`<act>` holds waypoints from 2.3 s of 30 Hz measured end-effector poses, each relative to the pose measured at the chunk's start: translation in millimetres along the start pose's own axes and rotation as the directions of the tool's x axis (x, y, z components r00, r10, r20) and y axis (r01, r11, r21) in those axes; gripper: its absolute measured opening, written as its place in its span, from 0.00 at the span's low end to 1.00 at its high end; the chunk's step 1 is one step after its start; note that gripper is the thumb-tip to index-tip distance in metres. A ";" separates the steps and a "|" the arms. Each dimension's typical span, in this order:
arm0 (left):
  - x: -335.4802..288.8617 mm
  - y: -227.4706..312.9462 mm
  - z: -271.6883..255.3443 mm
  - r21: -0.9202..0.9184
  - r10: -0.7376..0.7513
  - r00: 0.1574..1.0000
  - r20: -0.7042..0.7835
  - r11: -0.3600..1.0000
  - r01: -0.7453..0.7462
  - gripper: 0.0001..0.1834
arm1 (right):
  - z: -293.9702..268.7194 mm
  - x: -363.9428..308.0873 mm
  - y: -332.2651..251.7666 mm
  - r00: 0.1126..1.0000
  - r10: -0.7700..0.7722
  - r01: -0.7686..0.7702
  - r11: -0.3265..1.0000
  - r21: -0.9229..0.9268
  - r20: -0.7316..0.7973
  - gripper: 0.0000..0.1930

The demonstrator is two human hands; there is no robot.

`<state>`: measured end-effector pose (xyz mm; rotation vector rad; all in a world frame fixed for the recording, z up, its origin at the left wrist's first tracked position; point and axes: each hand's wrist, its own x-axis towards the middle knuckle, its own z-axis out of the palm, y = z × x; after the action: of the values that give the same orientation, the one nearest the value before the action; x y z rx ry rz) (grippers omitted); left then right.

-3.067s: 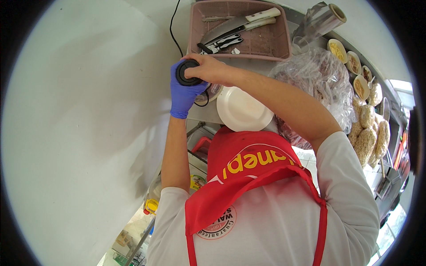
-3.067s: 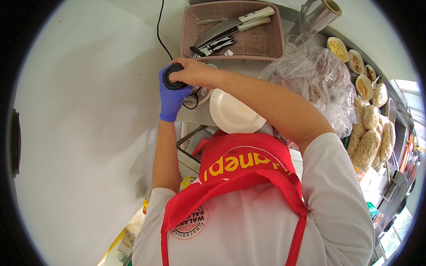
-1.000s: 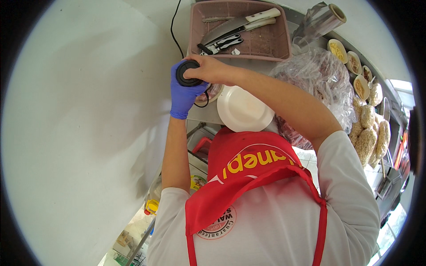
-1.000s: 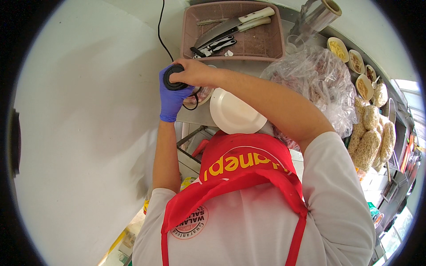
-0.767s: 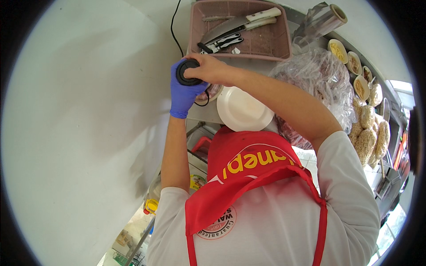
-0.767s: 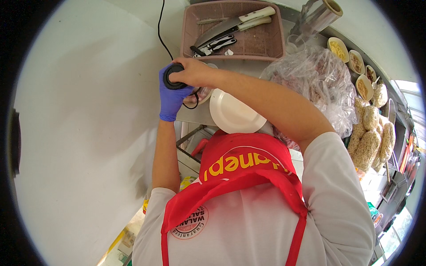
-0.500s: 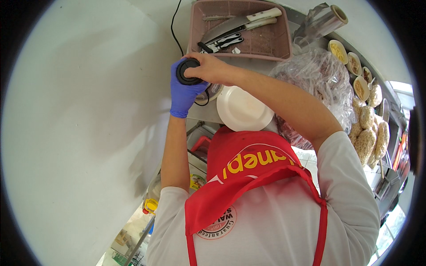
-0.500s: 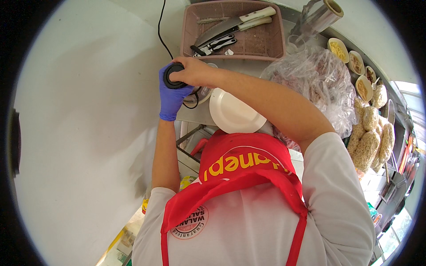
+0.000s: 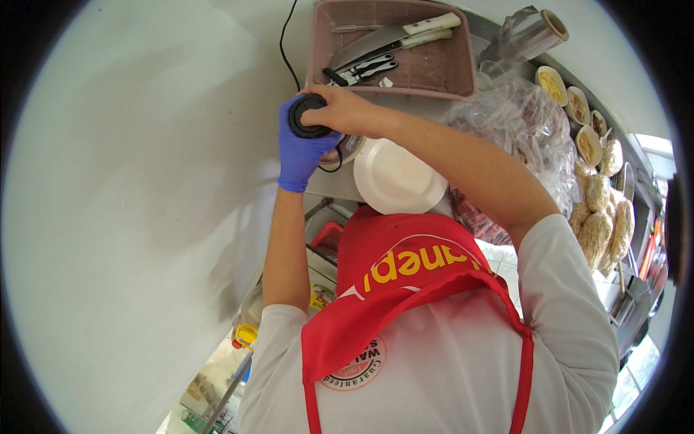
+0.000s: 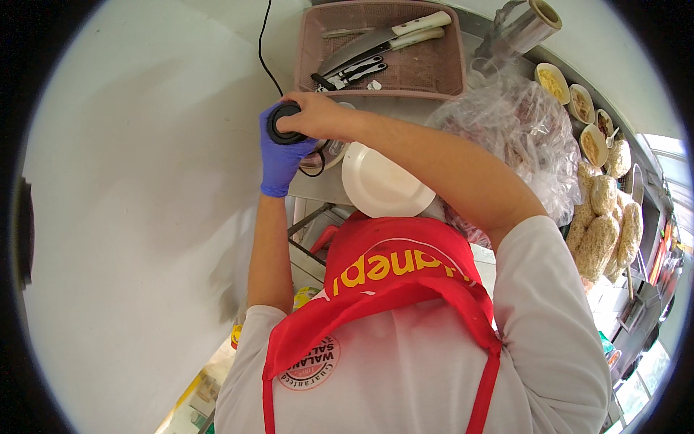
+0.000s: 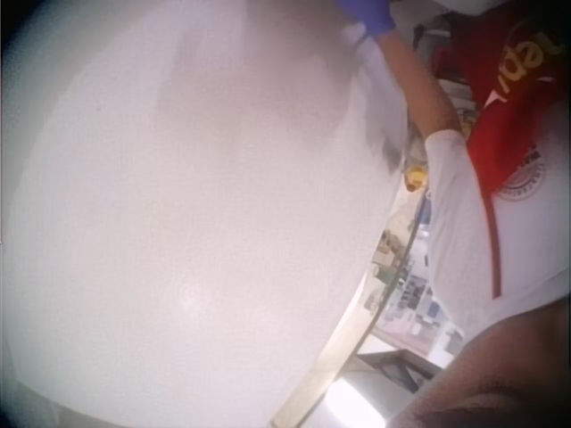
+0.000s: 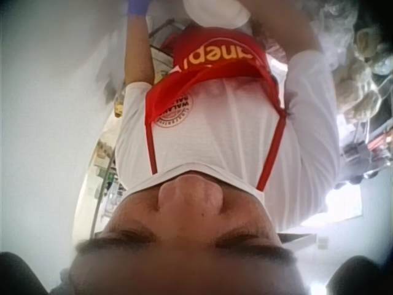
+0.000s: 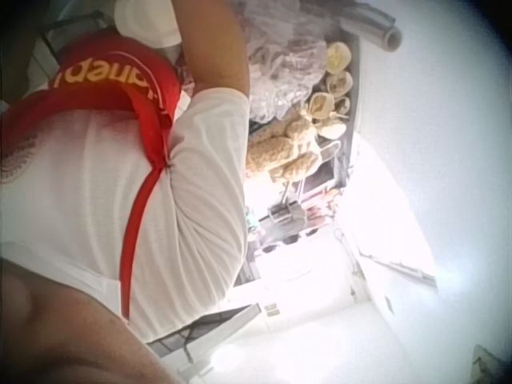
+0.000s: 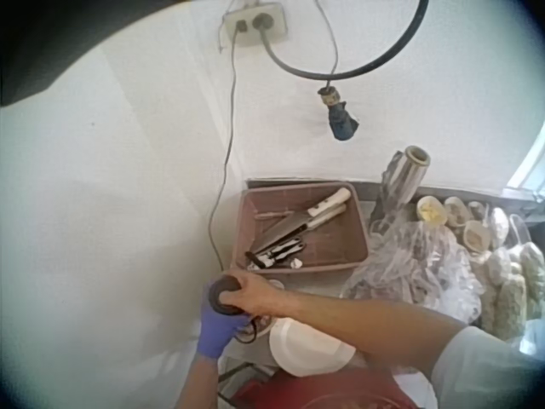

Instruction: The person uses a food processor to grind meat, then transfers the ground meat to a bowl. They retrieve a whole chicken from a yellow bin, place it on a cutting board, and begin cutting it into smaller pieces with a knife.

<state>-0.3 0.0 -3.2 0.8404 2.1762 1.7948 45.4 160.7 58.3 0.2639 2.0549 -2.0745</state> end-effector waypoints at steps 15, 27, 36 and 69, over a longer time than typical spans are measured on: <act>1.0 1.8 2.5 -0.012 0.012 1.000 -0.004 1.000 -0.012 0.44 | -0.5 4.3 4.7 1.000 0.007 -0.007 1.000 -0.022 -0.007 0.27; 2.1 1.3 1.4 -0.003 0.000 1.000 0.002 1.000 0.000 0.43 | -1.4 4.2 7.8 1.000 -0.003 0.003 1.000 0.016 0.009 0.28; 0.6 2.0 0.8 -0.009 -0.006 1.000 0.005 1.000 0.006 0.44 | -1.1 4.4 7.3 1.000 -0.014 0.014 0.999 -0.032 -0.010 0.28; -3.0 -1.2 0.1 -0.010 -0.004 1.000 -0.003 1.000 0.004 0.43 | 2.9 10.8 20.4 0.996 -0.068 0.062 0.993 -0.097 -0.061 0.32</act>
<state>1.9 -1.7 -4.9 0.8312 2.1674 1.8046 40.6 157.4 35.8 0.2545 2.2211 -2.0219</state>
